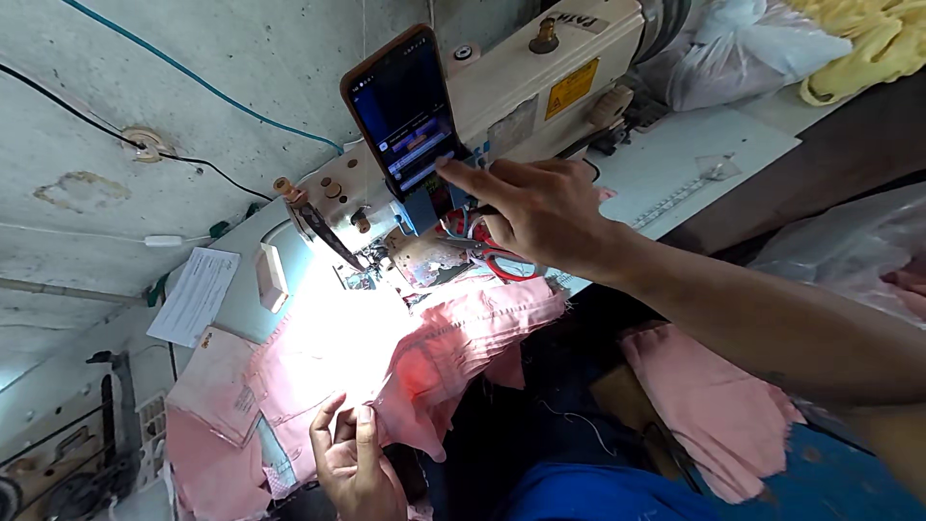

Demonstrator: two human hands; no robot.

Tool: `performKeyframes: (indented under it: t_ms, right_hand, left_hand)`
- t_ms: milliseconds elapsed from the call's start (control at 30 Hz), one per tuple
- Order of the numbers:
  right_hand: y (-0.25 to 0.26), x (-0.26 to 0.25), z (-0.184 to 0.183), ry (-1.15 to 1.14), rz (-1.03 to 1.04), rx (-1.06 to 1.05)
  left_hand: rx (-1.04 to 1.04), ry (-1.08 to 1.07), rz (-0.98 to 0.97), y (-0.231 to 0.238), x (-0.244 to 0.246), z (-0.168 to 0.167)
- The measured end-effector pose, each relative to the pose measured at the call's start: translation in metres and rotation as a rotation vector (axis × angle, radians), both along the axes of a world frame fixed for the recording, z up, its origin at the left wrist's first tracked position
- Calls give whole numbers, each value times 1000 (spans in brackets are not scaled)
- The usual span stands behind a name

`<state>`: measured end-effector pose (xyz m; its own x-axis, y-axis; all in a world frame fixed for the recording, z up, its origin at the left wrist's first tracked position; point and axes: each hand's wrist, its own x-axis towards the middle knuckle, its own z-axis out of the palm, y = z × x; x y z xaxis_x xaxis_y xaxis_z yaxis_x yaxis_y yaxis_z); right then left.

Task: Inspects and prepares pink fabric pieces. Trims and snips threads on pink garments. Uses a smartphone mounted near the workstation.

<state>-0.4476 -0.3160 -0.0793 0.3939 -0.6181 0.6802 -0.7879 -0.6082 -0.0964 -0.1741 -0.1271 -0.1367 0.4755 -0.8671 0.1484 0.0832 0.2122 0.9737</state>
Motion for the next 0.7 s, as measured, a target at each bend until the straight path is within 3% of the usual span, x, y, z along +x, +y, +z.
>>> performKeyframes:
  t_ms: [700]
  right_hand:
    - [-5,3,-4,3,-1,12]
  left_hand:
    - [6,4,7,1,1,-2]
